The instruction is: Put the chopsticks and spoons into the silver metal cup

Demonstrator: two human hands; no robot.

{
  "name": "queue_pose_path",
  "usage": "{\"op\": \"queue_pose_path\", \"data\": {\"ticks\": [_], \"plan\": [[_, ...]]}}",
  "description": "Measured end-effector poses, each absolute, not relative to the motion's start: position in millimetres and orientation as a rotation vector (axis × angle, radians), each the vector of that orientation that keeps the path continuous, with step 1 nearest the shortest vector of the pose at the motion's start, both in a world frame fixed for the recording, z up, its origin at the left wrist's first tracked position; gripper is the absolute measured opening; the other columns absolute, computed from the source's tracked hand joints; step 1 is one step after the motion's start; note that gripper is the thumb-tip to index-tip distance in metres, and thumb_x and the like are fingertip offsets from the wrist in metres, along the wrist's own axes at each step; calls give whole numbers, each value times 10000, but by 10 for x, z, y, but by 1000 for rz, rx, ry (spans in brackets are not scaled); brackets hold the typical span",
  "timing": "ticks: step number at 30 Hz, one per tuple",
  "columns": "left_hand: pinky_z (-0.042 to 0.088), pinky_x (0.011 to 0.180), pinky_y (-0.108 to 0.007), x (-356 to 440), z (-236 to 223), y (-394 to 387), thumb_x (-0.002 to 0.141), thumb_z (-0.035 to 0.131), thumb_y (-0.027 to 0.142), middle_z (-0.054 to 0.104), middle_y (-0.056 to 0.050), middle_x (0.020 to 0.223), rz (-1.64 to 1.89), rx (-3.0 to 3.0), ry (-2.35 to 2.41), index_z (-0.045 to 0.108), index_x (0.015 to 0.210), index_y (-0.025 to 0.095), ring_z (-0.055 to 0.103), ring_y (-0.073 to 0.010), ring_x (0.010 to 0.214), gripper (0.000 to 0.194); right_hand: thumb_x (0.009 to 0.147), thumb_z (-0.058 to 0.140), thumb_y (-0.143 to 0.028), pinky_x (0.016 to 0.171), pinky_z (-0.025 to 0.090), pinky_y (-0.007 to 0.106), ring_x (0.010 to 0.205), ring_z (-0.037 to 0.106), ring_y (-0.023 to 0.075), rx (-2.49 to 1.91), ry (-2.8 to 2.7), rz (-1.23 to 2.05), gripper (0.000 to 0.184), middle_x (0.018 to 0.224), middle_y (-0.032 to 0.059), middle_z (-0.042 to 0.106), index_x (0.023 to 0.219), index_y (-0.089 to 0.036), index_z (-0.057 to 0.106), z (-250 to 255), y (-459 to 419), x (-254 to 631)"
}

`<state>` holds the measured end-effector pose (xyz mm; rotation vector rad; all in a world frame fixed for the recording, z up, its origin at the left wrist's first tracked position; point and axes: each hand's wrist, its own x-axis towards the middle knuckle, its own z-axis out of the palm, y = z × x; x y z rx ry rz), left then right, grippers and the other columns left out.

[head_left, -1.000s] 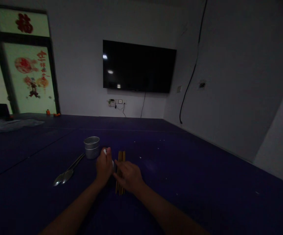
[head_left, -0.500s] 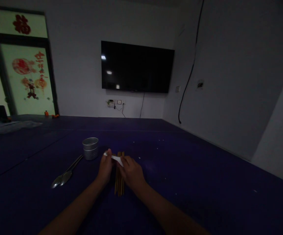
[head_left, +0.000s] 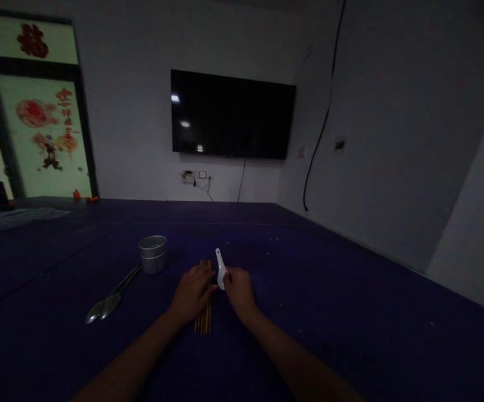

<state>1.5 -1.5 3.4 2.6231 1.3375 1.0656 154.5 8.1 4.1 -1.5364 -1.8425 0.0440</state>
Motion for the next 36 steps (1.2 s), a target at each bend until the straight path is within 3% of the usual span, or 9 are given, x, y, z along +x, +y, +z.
{"op": "queue_pose_path", "data": {"ticks": [9,25,36], "plan": [[364,972,-346,40,-44,-15,850,396,349,557,-70,1215,754,2651,1413,590,1102,207,478,-198,1135,348,747,489,-113,621,377,201,704,627,159,-1706,-1828,75,217,765,122,693,754,-114,706,-42,119,1522],[346,1001,-336,28,-96,63,785,425,197,531,-83,1255,777,2550,1441,578,1130,179,462,-192,1170,378,771,465,-184,655,407,236,805,638,197,-1858,-1924,35,233,850,116,686,812,-155,693,-32,32,1462],[331,1009,-337,12,-85,73,832,375,210,547,-67,1231,804,2553,1356,589,1109,194,462,-182,1157,350,800,447,-244,683,408,253,830,637,210,-1904,-2003,-2,261,854,110,688,848,-164,691,2,-10,1431]]}}
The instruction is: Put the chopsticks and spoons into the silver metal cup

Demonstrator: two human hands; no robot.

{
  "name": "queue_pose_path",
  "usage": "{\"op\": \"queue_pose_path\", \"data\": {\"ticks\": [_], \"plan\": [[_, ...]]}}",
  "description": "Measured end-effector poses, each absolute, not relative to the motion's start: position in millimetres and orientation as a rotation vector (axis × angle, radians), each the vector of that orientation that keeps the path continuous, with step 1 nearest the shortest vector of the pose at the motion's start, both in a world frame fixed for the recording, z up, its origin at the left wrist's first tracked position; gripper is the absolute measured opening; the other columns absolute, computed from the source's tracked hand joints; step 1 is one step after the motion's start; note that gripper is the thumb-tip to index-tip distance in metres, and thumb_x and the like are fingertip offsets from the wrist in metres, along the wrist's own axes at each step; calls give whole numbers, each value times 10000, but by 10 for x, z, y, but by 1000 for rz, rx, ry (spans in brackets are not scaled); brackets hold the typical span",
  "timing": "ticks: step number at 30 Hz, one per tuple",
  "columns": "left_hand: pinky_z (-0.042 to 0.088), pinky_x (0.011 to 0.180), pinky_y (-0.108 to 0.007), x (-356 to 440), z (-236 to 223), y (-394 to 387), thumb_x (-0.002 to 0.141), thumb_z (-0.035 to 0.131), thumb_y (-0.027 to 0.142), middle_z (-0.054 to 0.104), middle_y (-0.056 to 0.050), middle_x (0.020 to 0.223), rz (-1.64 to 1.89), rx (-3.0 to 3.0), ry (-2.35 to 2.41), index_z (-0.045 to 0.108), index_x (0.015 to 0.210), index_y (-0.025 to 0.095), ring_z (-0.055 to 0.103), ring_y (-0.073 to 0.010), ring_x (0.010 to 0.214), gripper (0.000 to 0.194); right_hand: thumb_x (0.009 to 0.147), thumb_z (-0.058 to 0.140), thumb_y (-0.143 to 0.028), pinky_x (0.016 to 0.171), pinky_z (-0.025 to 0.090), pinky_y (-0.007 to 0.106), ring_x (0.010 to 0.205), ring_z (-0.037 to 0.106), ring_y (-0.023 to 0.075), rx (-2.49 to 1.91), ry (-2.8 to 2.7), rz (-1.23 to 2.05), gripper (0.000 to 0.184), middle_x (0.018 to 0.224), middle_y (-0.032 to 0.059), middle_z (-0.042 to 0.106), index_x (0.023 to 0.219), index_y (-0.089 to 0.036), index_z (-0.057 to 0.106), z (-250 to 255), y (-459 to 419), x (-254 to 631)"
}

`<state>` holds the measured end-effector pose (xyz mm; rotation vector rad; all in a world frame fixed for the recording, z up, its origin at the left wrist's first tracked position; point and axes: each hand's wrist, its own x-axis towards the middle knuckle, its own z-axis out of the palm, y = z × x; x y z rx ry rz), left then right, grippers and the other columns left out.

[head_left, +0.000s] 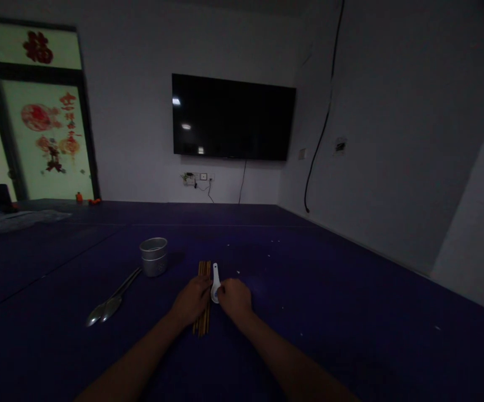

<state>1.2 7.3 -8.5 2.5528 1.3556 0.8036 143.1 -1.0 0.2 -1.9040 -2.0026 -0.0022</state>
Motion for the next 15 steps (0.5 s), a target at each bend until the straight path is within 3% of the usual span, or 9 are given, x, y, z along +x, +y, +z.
{"op": "queue_pose_path", "data": {"ticks": [15], "plan": [[346,995,-335,22,-38,23,854,354,253,559,-76,1211,803,2536,1407,587,1107,192,470,-185,1146,349,787,465,-223,677,415,262,829,638,216,-1908,-1985,-6,237,875,111,685,852,-164,685,14,-28,1437]]}}
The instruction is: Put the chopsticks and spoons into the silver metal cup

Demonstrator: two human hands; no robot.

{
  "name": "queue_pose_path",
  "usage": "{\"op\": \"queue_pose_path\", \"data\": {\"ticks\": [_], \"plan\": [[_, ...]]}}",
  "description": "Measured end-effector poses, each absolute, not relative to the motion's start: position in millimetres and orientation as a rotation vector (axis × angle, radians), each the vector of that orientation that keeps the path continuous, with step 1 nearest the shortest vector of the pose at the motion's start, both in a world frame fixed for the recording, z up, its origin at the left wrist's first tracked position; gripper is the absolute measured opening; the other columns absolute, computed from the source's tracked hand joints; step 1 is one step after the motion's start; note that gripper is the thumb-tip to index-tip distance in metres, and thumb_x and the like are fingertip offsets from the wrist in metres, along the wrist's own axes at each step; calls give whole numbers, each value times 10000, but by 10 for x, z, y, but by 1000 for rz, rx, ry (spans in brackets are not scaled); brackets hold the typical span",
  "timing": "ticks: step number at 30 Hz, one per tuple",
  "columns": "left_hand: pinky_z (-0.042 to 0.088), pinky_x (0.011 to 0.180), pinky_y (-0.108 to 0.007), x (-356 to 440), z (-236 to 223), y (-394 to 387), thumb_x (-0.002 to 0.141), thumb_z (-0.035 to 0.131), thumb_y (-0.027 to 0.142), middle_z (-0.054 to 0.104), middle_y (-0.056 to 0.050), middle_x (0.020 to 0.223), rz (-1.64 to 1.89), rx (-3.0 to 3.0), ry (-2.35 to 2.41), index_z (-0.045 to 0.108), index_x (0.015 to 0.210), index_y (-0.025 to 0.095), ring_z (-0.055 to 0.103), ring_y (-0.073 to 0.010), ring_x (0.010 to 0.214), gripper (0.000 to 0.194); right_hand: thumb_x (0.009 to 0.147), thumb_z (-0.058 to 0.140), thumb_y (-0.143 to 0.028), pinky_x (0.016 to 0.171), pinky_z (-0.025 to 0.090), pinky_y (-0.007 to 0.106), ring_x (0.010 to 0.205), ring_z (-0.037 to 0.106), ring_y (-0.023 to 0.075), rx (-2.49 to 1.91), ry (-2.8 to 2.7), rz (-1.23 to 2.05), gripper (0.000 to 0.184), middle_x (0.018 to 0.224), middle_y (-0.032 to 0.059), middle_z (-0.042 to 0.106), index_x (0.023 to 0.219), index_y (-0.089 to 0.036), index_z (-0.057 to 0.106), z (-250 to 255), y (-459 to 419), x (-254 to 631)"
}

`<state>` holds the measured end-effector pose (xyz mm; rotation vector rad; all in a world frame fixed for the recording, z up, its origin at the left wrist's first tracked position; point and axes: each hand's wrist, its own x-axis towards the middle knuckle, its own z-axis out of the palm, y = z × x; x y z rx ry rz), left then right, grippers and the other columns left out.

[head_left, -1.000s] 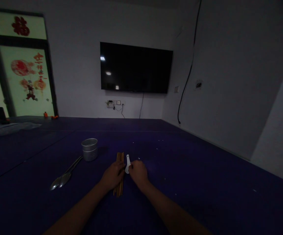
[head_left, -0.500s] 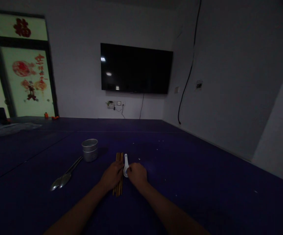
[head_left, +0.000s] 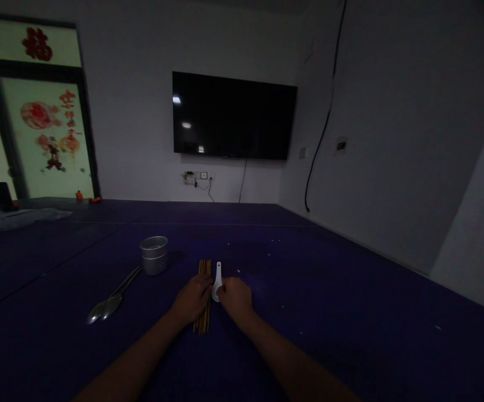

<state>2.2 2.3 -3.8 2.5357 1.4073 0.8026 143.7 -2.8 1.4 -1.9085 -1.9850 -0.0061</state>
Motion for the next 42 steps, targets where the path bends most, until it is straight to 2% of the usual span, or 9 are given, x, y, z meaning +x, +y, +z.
{"op": "queue_pose_path", "data": {"ticks": [12,19,21,24,26,30,33,35,42], "plan": [[342,998,-348,21,-89,48,867,355,312,569,-99,1194,831,2563,1387,588,1098,164,469,-202,1149,360,822,441,-248,692,408,241,833,634,192,-1888,-1923,-19,259,836,98,690,871,-186,687,22,-35,1447],[371,964,-305,35,46,-35,872,335,292,569,-74,1192,782,2597,1460,580,1099,192,484,-176,1127,348,872,392,-289,661,396,223,786,638,168,-1813,-1889,-77,305,854,64,693,1057,-253,632,114,-88,1421],[409,910,-315,31,148,-75,863,338,272,601,-94,1123,699,2599,1627,609,1039,184,521,-194,1076,334,879,385,-304,661,395,225,778,639,170,-1784,-1908,-99,318,858,60,693,1105,-268,606,128,-113,1404],[465,761,-368,-36,319,-115,836,342,203,649,-156,899,463,2450,2094,658,884,119,599,-262,913,330,885,378,-325,659,397,221,767,640,165,-1725,-1949,-112,334,861,53,694,1147,-275,580,138,-150,1375],[471,706,-370,-140,421,-129,814,338,126,647,-172,834,378,2318,2348,662,875,90,610,-285,878,332,889,371,-333,659,399,218,762,641,159,-1695,-1968,-112,336,866,48,695,1147,-276,580,140,-169,1359],[464,680,-392,-466,552,-156,790,308,46,625,-240,895,338,2031,2657,650,908,10,596,-335,906,364,890,365,-335,660,402,217,750,642,154,-1681,-1957,-123,338,860,45,697,1134,-271,591,139,-183,1353],[442,710,-458,-732,560,-166,805,299,69,545,-319,1070,299,1831,2822,609,1005,-37,536,-397,998,384,888,369,-330,651,401,214,740,641,151,-1677,-1955,-112,334,868,41,697,1132,-277,592,133,-176,1367],[432,727,-470,-884,524,-149,826,277,95,488,-345,1141,315,1692,2893,567,1067,-65,503,-403,1039,410,887,373,-328,653,400,214,747,640,151,-1675,-1955,-106,331,875,39,697,1128,-282,594,128,-169,1375],[417,708,-413,-1138,381,-43,791,324,126,578,-244,1052,213,1663,2797,632,1007,54,534,-331,978,383,880,385,-328,655,404,216,752,641,152,-1692,-1948,-99,322,868,35,698,1113,-289,603,122,-154,1375]]}}
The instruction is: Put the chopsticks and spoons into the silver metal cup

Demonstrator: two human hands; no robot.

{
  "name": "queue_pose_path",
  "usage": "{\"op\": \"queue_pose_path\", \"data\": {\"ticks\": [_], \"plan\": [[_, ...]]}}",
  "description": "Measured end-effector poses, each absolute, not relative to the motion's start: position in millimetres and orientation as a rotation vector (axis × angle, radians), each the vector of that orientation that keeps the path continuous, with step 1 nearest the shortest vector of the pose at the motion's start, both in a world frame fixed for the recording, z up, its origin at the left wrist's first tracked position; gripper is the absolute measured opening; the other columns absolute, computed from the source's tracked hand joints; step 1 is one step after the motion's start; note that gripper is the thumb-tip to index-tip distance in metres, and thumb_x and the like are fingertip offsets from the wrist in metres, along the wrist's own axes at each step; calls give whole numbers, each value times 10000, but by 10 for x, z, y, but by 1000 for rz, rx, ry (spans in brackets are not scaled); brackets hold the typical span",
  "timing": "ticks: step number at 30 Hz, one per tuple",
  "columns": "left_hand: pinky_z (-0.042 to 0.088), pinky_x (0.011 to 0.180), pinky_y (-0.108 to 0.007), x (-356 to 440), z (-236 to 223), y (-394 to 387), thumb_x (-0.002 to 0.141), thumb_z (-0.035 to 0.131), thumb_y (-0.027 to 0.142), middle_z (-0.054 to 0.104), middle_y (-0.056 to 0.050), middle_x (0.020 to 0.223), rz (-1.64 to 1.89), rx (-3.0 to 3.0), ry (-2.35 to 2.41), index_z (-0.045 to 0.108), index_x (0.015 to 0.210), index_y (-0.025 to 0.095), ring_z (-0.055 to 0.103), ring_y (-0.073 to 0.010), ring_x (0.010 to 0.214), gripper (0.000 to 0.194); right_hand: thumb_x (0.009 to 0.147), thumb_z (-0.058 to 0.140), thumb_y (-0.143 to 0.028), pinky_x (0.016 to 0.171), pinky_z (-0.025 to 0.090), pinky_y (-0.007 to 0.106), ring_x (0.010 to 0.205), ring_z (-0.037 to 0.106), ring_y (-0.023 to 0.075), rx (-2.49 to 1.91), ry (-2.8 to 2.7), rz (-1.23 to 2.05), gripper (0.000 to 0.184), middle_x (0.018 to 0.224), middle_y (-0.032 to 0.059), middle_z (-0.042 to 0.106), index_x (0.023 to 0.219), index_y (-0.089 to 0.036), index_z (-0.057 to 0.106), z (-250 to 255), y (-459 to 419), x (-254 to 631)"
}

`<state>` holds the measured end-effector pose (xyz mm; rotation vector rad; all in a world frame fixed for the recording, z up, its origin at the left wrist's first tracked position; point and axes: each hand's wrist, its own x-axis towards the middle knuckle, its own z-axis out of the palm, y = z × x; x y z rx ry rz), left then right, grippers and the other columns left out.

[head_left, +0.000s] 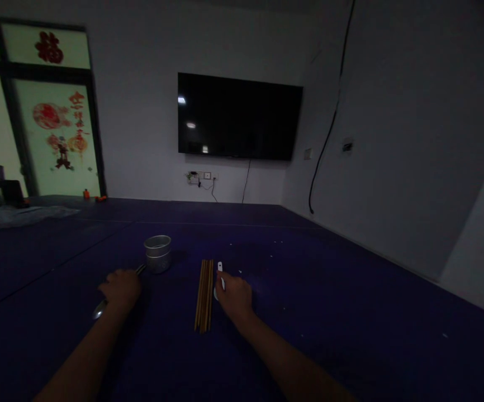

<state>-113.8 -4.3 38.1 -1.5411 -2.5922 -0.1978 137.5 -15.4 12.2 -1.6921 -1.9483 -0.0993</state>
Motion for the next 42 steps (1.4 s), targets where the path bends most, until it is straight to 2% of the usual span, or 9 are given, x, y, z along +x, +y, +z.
{"op": "queue_pose_path", "data": {"ticks": [6,12,18,29,37,42], "plan": [[407,692,-358,-1117,392,-72,798,304,131,588,-205,1037,-197,-1543,-2542,643,981,89,542,-296,952,387,875,392,-322,632,398,214,734,642,156,-1691,-1939,-101,313,814,32,700,1087,-287,619,124,-162,1367],[409,715,-382,-1117,367,-37,827,313,223,561,-212,1084,-229,-1533,-2622,622,1029,91,528,-316,992,392,878,385,-327,632,392,218,746,644,163,-1686,-1944,-87,314,817,34,699,1075,-282,625,130,-169,1363],[404,725,-394,-1146,286,15,819,288,141,560,-225,1076,-169,-1564,-2616,616,1025,73,529,-314,991,393,879,385,-327,643,393,220,754,641,163,-1692,-1940,-76,313,837,36,700,1072,-283,628,121,-162,1365],[398,709,-363,-1106,289,-8,841,264,134,584,-209,1030,-136,-1616,-2514,611,1024,70,561,-287,942,398,884,372,-331,614,386,216,724,640,157,-1657,-1952,-75,321,804,33,699,1060,-279,635,115,-161,1372],[434,667,-339,-1108,263,4,853,261,131,587,-213,938,-275,-1557,-2546,603,979,28,591,-299,923,379,874,396,-330,616,384,216,708,634,153,-1636,-1928,-82,310,776,39,697,1038,-259,648,76,-136,1372],[467,602,-324,-1118,385,-13,849,238,105,558,-209,936,-552,-1418,-2623,537,1044,1,623,-290,848,371,869,405,-318,602,375,219,680,627,151,-1604,-1920,-96,299,751,39,694,1024,-256,653,50,-122,1377]]}}
